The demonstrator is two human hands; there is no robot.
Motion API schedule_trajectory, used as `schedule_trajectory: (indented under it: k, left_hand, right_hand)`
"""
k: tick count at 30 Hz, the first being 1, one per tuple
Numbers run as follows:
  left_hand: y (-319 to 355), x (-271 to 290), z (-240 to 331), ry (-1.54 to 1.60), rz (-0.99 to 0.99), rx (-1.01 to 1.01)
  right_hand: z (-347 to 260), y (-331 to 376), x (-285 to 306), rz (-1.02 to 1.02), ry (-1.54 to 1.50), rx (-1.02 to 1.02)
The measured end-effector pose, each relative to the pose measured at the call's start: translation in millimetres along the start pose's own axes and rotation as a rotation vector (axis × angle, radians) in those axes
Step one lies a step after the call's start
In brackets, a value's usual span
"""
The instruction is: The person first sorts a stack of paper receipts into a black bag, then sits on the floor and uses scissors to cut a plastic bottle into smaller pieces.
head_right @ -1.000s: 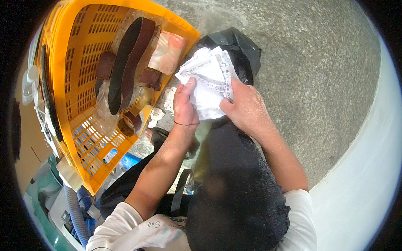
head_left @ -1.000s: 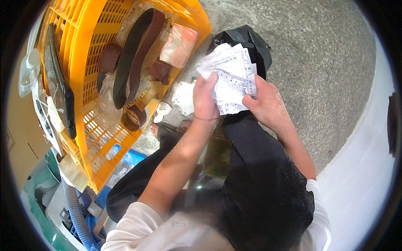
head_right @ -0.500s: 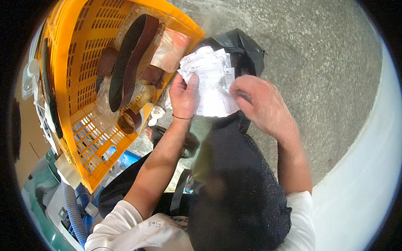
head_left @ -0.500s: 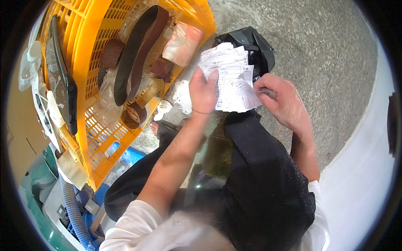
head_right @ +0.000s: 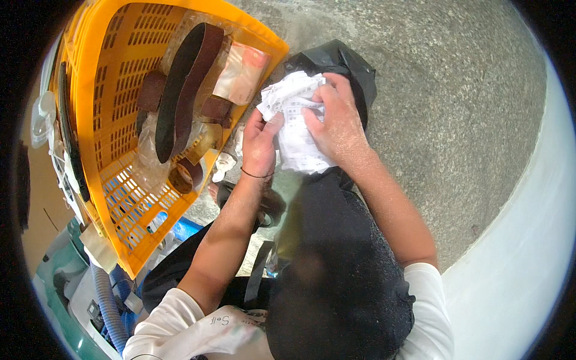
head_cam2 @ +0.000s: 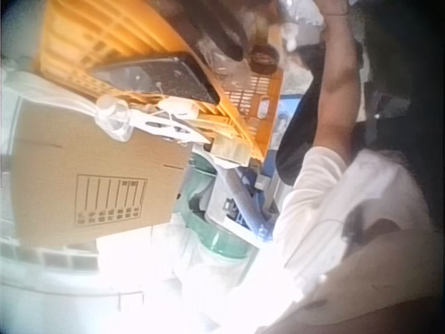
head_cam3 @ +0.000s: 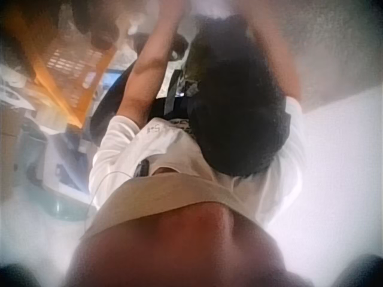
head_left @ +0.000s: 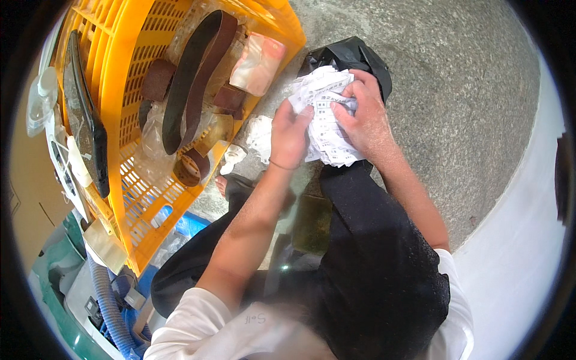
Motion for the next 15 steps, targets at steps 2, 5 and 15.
schedule_trajectory:
  k: [2, 5, 15]
  left_hand:
    - [3, -3, 1, 0.144, 0.010, -0.016]
    - [7, -5, 5, -0.084, -0.075, -0.065]
    - [0, 59, 8, 0.357, -0.084, 0.039]
  right_hand:
    - [0, 1, -5, 0.019, -0.070, -0.003]
    - [-4, 2, -10, 0.024, -0.048, 0.035]
    - [100, -20, -5, -0.179, -0.128, -0.208]
Point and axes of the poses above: each hand's wrist, its own y-axis away from the middle knuckle, its own x-axis out of the back of the hand, z = x × y, the point moved 4 cm from there along -y, towards the middle knuckle, and after that the axes turned 15 degrees about -z, right-handed, at the moved point
